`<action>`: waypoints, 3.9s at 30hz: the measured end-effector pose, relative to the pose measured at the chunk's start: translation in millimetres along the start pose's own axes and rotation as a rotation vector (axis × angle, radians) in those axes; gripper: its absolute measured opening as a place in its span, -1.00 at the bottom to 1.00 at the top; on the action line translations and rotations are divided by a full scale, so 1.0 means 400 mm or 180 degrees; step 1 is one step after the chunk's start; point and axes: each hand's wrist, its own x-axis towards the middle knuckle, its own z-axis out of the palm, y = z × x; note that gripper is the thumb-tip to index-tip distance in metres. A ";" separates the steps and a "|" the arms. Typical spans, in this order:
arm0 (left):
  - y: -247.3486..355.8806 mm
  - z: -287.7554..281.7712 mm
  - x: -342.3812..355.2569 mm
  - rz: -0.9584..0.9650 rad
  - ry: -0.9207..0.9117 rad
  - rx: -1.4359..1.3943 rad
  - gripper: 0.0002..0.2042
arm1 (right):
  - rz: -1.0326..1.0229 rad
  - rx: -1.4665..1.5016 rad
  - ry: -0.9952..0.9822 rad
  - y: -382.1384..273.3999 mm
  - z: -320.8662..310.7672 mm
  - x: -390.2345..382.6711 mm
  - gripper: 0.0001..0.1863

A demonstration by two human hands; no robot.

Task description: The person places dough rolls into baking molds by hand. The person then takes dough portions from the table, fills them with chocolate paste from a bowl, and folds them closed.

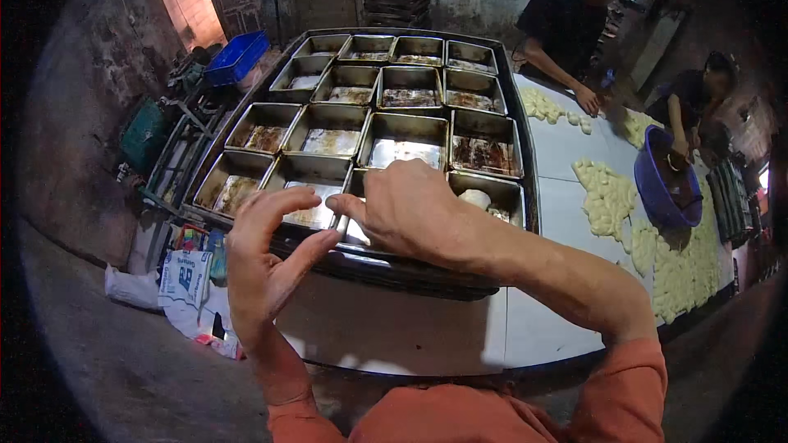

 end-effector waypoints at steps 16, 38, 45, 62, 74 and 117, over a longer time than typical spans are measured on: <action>0.129 0.101 0.149 0.0551 -0.1869 0.1125 -0.40 | 0.1165 0.1759 0.3067 0.427 -0.118 -0.473 -0.64; 0.094 0.073 0.192 0.0596 -0.2208 0.0719 -0.31 | 0.3505 0.0994 0.2746 1.137 0.657 -1.020 -0.58; 0.005 -0.112 0.121 0.0058 -0.0953 0.0040 -0.47 | 0.1794 0.2761 0.1800 0.411 -0.039 -0.506 -0.72; -0.138 -0.140 -0.001 -0.0731 0.0077 -0.0224 -0.64 | -0.0663 -0.0649 0.0749 -0.174 0.086 0.260 -0.76; -0.061 -0.074 0.049 0.0052 -0.0419 0.1999 -0.55 | -0.0456 0.0428 0.2011 0.081 -0.170 -0.034 -0.62; -0.123 -0.235 -0.062 -0.0443 0.1107 0.0436 -0.76 | -0.1499 0.1581 0.0859 0.206 -0.163 -0.126 -0.62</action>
